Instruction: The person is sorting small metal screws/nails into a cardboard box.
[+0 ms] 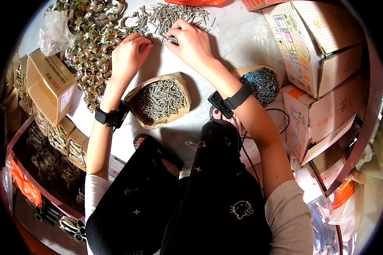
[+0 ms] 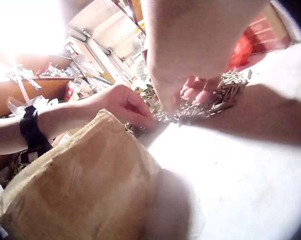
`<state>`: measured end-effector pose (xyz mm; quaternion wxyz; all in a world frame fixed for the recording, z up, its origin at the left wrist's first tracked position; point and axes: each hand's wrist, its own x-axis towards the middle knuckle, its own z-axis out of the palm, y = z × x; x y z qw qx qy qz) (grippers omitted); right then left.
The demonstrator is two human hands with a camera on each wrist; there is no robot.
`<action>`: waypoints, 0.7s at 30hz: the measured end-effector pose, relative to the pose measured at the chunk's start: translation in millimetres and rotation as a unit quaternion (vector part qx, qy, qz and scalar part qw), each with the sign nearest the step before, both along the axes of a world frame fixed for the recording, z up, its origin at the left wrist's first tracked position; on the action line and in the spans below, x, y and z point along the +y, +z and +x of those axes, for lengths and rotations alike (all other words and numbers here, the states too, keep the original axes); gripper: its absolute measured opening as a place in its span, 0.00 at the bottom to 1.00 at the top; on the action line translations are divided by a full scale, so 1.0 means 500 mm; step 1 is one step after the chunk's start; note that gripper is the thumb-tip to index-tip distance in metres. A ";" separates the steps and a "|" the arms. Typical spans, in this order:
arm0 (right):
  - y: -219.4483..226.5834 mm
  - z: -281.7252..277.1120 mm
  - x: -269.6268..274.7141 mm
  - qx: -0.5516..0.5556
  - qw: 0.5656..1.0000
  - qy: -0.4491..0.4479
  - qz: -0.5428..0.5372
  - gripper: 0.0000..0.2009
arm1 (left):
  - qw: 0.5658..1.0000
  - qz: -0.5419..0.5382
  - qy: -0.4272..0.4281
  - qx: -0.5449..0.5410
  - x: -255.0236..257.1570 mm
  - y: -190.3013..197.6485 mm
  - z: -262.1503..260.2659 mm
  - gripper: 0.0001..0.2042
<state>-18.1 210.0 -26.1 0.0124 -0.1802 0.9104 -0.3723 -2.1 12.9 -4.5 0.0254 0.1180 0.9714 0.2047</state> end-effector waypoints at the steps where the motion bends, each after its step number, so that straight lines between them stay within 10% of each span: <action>1: 0.001 0.001 -0.004 0.007 1.000 -0.001 0.004 0.06 | 1.000 0.007 -0.003 0.010 -0.002 -0.003 0.001 0.05; 16: 0.073 0.038 0.014 -0.055 0.995 0.005 -0.084 0.05 | 0.927 0.244 -0.016 -0.284 -0.064 0.164 0.092 0.04; 21: 0.111 0.116 0.025 -0.073 0.975 0.204 -0.042 0.04 | 0.929 0.251 0.039 -0.270 -0.076 0.152 0.123 0.04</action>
